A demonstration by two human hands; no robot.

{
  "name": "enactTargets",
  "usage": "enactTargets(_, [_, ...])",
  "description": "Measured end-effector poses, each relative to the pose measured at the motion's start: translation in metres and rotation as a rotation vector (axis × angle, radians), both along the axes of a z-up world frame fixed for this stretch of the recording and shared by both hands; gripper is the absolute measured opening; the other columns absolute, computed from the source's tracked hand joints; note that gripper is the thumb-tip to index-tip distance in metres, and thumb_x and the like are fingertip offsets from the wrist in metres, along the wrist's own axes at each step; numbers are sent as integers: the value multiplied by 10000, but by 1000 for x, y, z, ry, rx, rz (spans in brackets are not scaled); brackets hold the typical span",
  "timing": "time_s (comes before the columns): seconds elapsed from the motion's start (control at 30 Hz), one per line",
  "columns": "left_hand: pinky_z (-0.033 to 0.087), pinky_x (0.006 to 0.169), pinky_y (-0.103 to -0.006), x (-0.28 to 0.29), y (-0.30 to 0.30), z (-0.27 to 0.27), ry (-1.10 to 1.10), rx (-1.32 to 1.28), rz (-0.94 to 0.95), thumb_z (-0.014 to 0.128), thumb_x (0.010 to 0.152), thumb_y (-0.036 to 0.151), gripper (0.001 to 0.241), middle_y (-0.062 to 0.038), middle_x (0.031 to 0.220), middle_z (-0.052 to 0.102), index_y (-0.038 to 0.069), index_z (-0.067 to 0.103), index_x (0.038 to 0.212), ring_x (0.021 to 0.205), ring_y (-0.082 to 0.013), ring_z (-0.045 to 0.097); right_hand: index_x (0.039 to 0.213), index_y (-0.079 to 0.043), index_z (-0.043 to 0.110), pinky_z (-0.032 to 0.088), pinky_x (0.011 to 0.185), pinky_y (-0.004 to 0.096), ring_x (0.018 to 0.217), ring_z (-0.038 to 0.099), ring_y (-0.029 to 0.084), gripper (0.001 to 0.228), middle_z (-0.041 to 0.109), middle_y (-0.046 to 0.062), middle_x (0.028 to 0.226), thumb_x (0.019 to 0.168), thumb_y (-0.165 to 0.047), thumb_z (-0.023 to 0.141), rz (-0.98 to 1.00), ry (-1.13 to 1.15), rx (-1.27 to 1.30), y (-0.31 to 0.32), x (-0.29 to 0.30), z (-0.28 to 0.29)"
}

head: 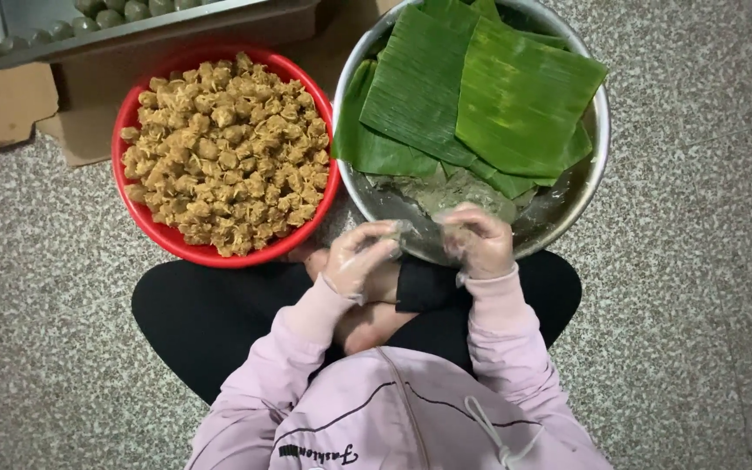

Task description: A person is manually shaping and stuffing dough balls, rolling them between their palms and placing them aside.

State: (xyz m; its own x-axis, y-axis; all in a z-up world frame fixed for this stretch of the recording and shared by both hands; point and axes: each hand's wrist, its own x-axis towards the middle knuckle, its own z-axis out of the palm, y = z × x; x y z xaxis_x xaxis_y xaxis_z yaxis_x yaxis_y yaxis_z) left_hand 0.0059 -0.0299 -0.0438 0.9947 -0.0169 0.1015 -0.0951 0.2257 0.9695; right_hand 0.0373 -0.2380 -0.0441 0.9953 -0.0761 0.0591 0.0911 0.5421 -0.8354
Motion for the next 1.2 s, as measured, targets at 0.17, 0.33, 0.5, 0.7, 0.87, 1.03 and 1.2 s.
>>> enactTargets(0.17, [545,788,-260,16,16,16,517,-635,-295,550,1042,155,369,-190,1056,670,-98,635,1296,877,-208,628,1111,-31,783,575,691,425,784,715,352,266,731,174,922,881,-145,850,-98,-259,-1109,-16,8,-17])
enactTargets(0.33, [625,915,-483,28,-2,-7,516,-602,-142,511,1060,99,316,-280,1193,582,-70,529,1326,1055,-353,666,1314,-18,686,576,810,511,945,685,419,465,677,230,1071,856,-8,760,1,-307,-1156,4,5,17])
enactTargets(0.5, [655,884,-442,26,-23,-24,706,-697,-70,531,1068,170,387,-197,1290,550,3,524,1417,1089,-291,659,1295,-80,723,580,802,386,878,700,274,669,668,123,1069,742,-394,932,43,-398,-1047,19,5,4])
enactTargets(0.7, [631,630,-306,27,-41,-49,636,-485,-47,675,1006,117,239,-119,868,603,-40,596,1167,734,-201,641,1069,-19,763,529,619,266,704,582,143,504,585,69,828,678,-244,986,42,-138,-659,5,4,-27])
enactTargets(0.87, [651,726,-466,36,-63,-31,670,-493,26,718,985,157,220,-186,959,693,-15,686,1119,835,-246,682,966,-53,838,524,636,294,659,605,159,164,648,109,807,812,-76,890,-207,-252,-776,-4,3,-31])
enactTargets(1.03, [583,914,-462,29,-47,-7,-240,248,2,841,863,136,481,-231,1220,716,17,683,1301,1114,-338,696,1073,-29,778,546,662,249,683,607,92,171,703,69,861,925,-103,736,-112,-3,-579,7,0,5])
enactTargets(1.2, [579,905,-518,27,-46,13,-333,445,6,787,896,181,559,-283,1218,686,-59,584,1358,1099,-453,684,1058,-91,798,542,654,254,697,634,80,163,726,35,793,898,-121,801,-152,101,-682,13,-5,2])
